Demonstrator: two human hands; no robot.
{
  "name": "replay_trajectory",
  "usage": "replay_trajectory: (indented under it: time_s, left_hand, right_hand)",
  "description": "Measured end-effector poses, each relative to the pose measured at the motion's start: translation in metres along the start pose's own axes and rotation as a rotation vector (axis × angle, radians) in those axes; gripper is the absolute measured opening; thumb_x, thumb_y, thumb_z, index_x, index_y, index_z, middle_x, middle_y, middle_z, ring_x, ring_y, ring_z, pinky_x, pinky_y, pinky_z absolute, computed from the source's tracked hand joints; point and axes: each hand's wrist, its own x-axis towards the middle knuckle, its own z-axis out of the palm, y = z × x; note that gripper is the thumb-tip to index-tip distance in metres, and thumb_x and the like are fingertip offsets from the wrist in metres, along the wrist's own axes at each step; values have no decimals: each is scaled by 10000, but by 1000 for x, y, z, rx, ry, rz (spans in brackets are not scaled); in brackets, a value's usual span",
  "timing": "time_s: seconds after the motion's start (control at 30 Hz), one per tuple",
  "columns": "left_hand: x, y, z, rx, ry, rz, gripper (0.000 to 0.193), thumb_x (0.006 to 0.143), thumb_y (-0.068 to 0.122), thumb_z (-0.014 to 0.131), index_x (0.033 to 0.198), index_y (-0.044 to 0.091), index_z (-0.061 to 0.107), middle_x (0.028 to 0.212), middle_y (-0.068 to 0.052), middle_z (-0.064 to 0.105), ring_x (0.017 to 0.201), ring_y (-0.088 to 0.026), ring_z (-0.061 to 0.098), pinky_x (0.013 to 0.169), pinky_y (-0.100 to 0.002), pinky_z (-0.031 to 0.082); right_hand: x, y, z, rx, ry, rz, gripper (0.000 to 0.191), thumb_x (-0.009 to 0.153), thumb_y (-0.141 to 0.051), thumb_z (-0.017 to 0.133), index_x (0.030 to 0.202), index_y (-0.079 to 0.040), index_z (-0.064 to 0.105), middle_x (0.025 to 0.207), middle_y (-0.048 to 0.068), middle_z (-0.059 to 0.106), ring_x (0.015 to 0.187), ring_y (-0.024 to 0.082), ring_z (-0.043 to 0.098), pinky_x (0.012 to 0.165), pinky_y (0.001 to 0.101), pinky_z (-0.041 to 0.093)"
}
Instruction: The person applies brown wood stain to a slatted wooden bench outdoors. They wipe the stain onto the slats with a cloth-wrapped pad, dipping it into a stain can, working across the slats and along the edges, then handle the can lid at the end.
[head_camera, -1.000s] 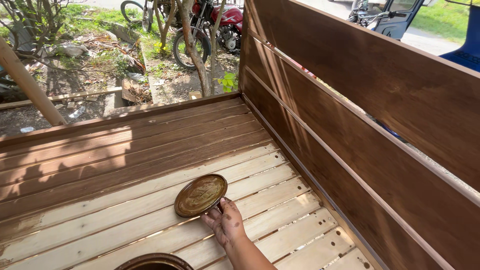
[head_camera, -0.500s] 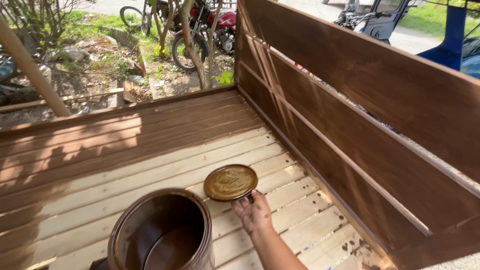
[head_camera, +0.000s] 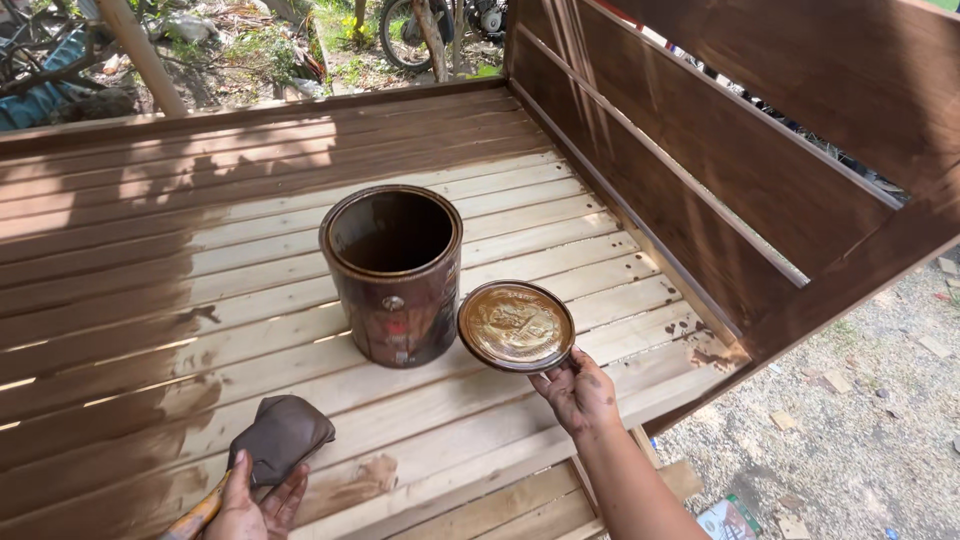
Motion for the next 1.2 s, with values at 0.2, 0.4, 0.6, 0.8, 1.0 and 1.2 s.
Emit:
replay_trajectory:
  time_s: [0.2, 0.4, 0.6, 0.8, 1.0, 1.2]
  left_hand:
    - [-52, -22, -18, -25, -4, 56, 473, 984, 479, 622, 1331, 164, 562, 1183, -46, 655, 892, -278, 686, 855, -413, 579]
    - [-97, -38, -8, -93, -107, 56, 493, 980, 480, 587, 1317, 121, 570, 1149, -69, 669, 892, -282, 689, 875, -420, 549]
    - [-112, -49, -26, -303, -215, 68, 552, 977, 500, 567, 1329, 76, 561, 1192, -98, 657, 992, -289, 629, 978, -461, 498]
    - [-84, -67, -83, -308, -158, -105, 852, 908, 742, 498, 1404, 51, 522, 1220, -186, 603, 1004, -320, 566, 939, -466, 505]
    - [-60, -85, -160, -661, -632, -553, 1048, 868, 831, 635, 1485, 6, 446, 1370, -344, 529, 1072, -359, 557, 741, -295, 565]
    - [-76, -116, -183, -316, -334, -300, 739, 908, 554, 512, 1331, -52, 531, 1142, -306, 683, 911, -454, 673, 689, -457, 591]
  right_hand:
    - [-72, 5, -27, -78, -82, 127, 349, 1070, -207, 334, 1257, 19, 523, 1222, 187, 667, 1090, 295, 679, 984, 515, 539]
    - [-117, 10, -33, -165, -182, 261, 291, 1044, -158, 405, 1224, 43, 515, 1167, 200, 679, 1033, 279, 705, 896, 472, 612]
    - [-137, 27, -41, -258, -450, 545, 363, 1005, -157, 496, 1268, 92, 524, 1146, 240, 697, 992, 286, 725, 874, 448, 620]
    - [-134, 58, -78, -374, -405, 827, 300, 968, -139, 539, 1202, 44, 586, 1115, 201, 721, 966, 257, 747, 841, 400, 641]
    - [-115, 97, -116, -398, -443, 942, 141, 1067, -112, 572, 1151, -1, 594, 1044, 149, 735, 877, 233, 750, 769, 375, 617]
    - [-111, 132, -140, -518, -311, 1011, 202, 1031, -167, 524, 1148, -19, 597, 1011, 133, 751, 857, 235, 759, 790, 409, 628]
